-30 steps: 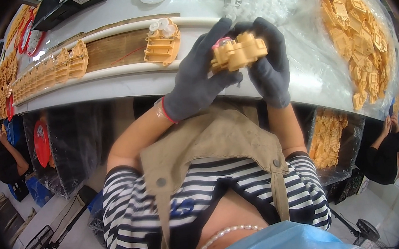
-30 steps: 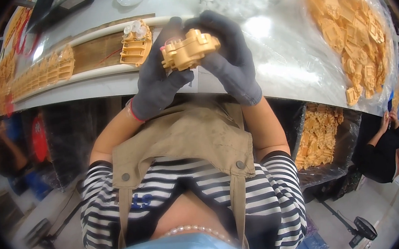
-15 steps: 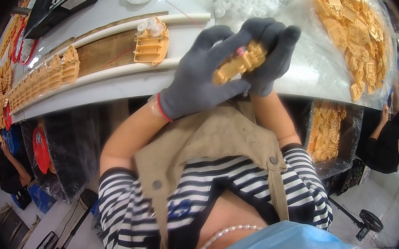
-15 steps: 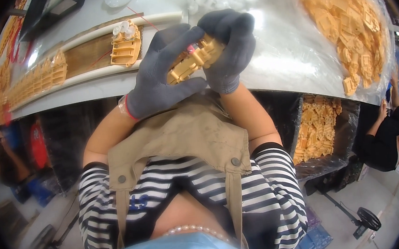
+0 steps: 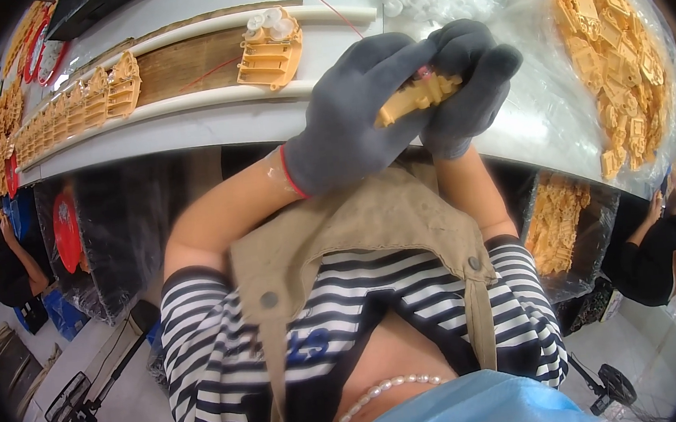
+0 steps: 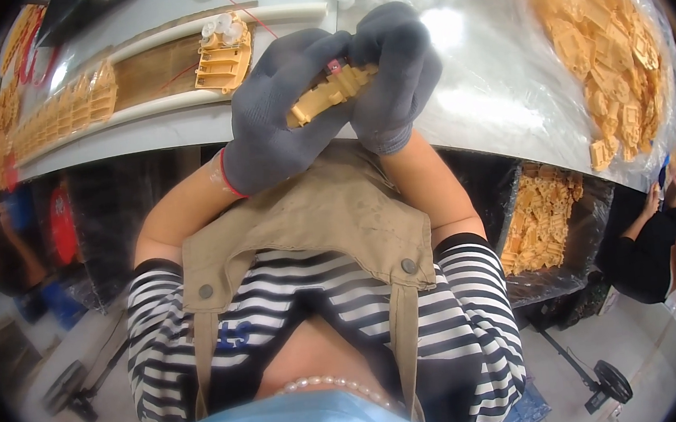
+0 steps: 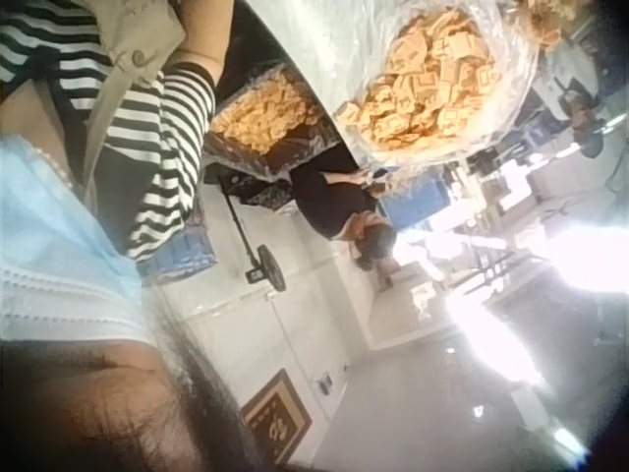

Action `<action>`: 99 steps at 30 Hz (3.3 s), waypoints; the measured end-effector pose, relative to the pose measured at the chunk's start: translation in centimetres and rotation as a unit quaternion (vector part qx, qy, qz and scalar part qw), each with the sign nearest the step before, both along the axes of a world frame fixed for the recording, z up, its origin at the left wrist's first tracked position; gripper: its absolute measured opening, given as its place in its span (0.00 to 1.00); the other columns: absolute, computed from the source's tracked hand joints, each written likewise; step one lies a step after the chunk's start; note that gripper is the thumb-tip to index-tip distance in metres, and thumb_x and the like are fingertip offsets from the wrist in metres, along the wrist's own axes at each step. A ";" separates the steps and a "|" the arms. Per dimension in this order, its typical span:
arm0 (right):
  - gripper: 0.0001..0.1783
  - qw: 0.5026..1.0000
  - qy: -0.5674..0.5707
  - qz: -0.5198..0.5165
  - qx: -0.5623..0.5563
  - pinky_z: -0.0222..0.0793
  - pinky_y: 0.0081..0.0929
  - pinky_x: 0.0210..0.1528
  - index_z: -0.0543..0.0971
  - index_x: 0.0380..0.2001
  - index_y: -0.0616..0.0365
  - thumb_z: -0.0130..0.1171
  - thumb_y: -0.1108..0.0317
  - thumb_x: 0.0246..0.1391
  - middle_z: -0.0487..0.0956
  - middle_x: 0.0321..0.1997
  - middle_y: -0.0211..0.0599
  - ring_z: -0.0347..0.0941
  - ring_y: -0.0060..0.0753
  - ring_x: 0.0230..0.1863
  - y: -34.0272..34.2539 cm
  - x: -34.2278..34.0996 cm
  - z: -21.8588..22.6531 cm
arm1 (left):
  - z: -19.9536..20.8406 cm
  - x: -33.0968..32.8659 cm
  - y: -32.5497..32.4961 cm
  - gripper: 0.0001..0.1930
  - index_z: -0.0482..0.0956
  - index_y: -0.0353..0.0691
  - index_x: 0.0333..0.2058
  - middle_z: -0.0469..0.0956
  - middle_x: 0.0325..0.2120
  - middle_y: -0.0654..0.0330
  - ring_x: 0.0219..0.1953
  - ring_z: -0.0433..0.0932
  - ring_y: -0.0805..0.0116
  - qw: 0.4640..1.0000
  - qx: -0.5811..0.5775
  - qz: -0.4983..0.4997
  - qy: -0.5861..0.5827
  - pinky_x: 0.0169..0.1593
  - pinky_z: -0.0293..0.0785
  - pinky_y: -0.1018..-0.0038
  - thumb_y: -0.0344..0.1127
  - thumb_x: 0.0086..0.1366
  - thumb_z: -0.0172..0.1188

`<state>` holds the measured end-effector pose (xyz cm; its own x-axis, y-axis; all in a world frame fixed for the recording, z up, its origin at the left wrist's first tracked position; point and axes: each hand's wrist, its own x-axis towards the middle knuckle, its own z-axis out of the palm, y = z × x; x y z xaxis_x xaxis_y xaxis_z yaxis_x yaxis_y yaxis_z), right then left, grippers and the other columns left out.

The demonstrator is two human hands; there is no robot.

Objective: The person assembles small plastic parts into larger toy modules by hand.

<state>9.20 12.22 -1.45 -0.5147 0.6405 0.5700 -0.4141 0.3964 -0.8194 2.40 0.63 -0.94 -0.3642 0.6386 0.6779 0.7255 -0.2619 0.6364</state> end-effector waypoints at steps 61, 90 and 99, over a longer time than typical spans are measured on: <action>0.19 0.885 -0.306 -0.303 0.178 0.66 0.19 0.40 0.80 0.42 0.60 0.57 0.55 0.57 0.81 0.36 0.29 0.73 0.20 0.36 38.9 8.2 2.8 | -5.3 -8.0 -3.6 0.21 0.73 0.33 0.47 0.73 0.48 0.51 0.45 0.77 0.62 0.892 -0.078 -0.042 -0.444 0.48 0.74 0.72 0.22 0.52 0.63; 0.17 0.943 -0.159 -0.007 0.294 0.69 0.20 0.32 0.78 0.36 0.57 0.65 0.82 0.39 0.76 0.34 0.33 0.73 0.24 0.29 3.9 4.8 1.4 | -3.3 -1.5 -1.5 0.26 0.64 0.32 0.56 0.70 0.52 0.53 0.53 0.72 0.64 0.822 -0.116 -0.160 -0.534 0.59 0.68 0.68 0.48 0.71 0.40; 0.21 0.814 -0.209 0.053 0.540 0.71 0.29 0.29 0.78 0.37 0.48 0.62 0.75 0.33 0.76 0.32 0.28 0.73 0.33 0.31 2.9 4.6 2.3 | -1.2 -1.3 -1.2 0.24 0.62 0.34 0.57 0.71 0.53 0.56 0.53 0.73 0.65 0.630 -0.005 -0.222 -0.744 0.56 0.71 0.70 0.47 0.73 0.40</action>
<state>13.77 15.09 0.88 -0.8275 -0.1788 0.5322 -0.2685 0.9585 -0.0954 1.06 -0.58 -2.13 -0.3764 0.9028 -0.2080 -0.8194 -0.2196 0.5295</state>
